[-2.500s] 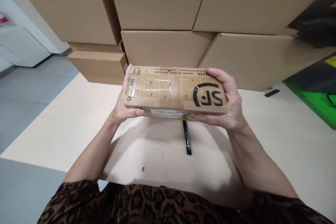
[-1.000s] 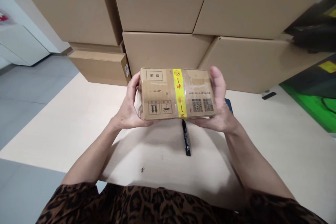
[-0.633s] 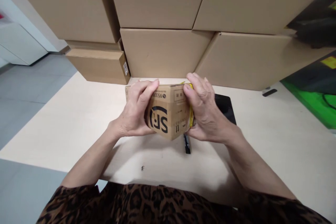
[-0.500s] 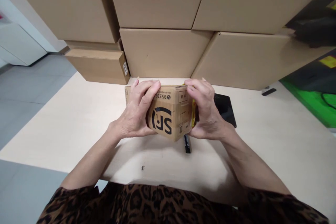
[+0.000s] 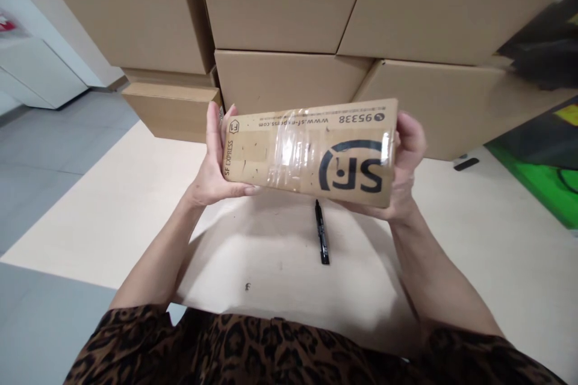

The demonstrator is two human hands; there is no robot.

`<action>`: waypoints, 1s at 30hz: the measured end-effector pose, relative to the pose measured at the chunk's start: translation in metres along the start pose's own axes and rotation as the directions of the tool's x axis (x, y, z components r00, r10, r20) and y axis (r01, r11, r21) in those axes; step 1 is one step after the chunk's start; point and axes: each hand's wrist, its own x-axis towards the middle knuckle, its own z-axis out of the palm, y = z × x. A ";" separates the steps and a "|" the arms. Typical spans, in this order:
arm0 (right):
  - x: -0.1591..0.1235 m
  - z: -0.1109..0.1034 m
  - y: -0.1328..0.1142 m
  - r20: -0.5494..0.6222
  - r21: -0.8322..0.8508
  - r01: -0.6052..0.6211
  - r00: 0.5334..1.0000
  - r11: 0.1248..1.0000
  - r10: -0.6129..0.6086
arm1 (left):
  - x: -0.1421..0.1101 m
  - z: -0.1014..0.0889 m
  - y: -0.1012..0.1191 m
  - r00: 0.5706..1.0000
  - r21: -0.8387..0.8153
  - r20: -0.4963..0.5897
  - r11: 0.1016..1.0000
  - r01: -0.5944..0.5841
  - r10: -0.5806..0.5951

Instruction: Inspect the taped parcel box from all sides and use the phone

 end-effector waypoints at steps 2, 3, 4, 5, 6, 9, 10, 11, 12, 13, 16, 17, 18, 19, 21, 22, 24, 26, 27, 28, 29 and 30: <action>0.004 0.004 -0.003 -0.087 0.125 0.063 0.995 0.990 -0.053 | 0.000 0.005 0.001 0.998 -0.119 -0.001 0.991 0.059 -0.059; 0.005 0.006 -0.003 -0.125 0.195 0.079 0.991 0.978 -0.055 | -0.001 0.007 0.002 0.996 -0.166 -0.003 0.983 0.084 -0.085; 0.005 0.008 -0.004 -0.147 0.263 0.069 0.989 0.962 -0.030 | -0.002 0.009 0.003 0.994 -0.204 -0.009 0.974 0.103 -0.107; 0.004 0.010 -0.004 -0.142 0.323 0.028 0.990 0.946 0.019 | -0.003 0.011 0.003 0.992 -0.233 -0.020 0.965 0.119 -0.127; 0.003 0.012 -0.005 -0.115 0.380 -0.038 0.989 0.924 0.088 | -0.004 0.014 0.004 0.988 -0.259 -0.038 0.957 0.133 -0.148; -0.001 0.016 -0.008 0.039 0.508 -0.285 0.950 0.813 0.309 | -0.007 0.022 0.008 0.969 -0.341 -0.098 0.922 0.183 -0.228; -0.003 0.018 -0.010 0.079 0.534 -0.348 0.928 0.771 0.364 | -0.008 0.025 0.009 0.960 -0.368 -0.112 0.908 0.201 -0.258; -0.003 0.020 -0.013 0.096 0.558 -0.387 0.909 0.734 0.407 | -0.008 0.027 0.011 0.950 -0.393 -0.123 0.893 0.219 -0.287; -0.003 0.022 -0.016 0.088 0.582 -0.404 0.894 0.706 0.439 | -0.008 0.030 0.012 0.940 -0.416 -0.129 0.878 0.237 -0.315; -0.003 0.024 -0.019 0.067 0.606 -0.409 0.881 0.682 0.468 | -0.007 0.032 0.014 0.931 -0.434 -0.132 0.864 0.254 -0.340; 0.001 0.029 -0.027 0.016 0.678 -0.430 0.820 0.597 0.572 | -0.006 0.035 0.015 0.913 -0.464 -0.116 0.834 0.299 -0.391; 0.003 0.030 -0.028 0.021 0.700 -0.452 0.787 0.553 0.617 | -0.006 0.035 0.014 0.913 -0.466 -0.091 0.827 0.315 -0.399; 0.005 0.030 -0.029 0.037 0.721 -0.480 0.747 0.500 0.664 | -0.006 0.035 0.014 0.914 -0.468 -0.053 0.818 0.333 -0.402; 0.008 0.030 -0.029 0.063 0.735 -0.514 0.701 0.442 0.710 | -0.006 0.035 0.013 0.913 -0.469 -0.008 0.808 0.357 -0.408; 0.012 0.028 -0.028 0.137 0.741 -0.586 0.610 0.328 0.781 | -0.006 0.036 0.011 0.897 -0.473 0.053 0.780 0.410 -0.439; 0.014 0.027 -0.028 0.176 0.734 -0.619 0.572 0.281 0.801 | -0.005 0.037 0.011 0.883 -0.479 0.058 0.763 0.433 -0.465; 0.017 0.025 -0.029 0.232 0.713 -0.662 0.534 0.231 0.813 | -0.003 0.039 0.014 0.854 -0.502 0.028 0.731 0.462 -0.520; 0.018 0.025 -0.032 0.241 0.702 -0.669 0.545 0.243 0.803 | 0.001 0.042 0.019 0.838 -0.534 -0.006 0.710 0.459 -0.546; 0.018 0.025 -0.033 0.231 0.703 -0.662 0.560 0.262 0.795 | 0.003 0.044 0.022 0.835 -0.547 -0.011 0.703 0.455 -0.550; 0.018 0.025 -0.034 0.219 0.702 -0.653 0.576 0.283 0.787 | 0.005 0.044 0.025 0.832 -0.555 -0.013 0.696 0.455 -0.555; 0.017 0.025 -0.034 0.207 0.700 -0.646 0.591 0.304 0.780 | 0.006 0.045 0.027 0.826 -0.558 -0.012 0.689 0.462 -0.564; 0.016 0.026 -0.032 0.198 0.693 -0.643 0.603 0.325 0.773 | 0.007 0.044 0.028 0.817 -0.560 -0.009 0.680 0.474 -0.577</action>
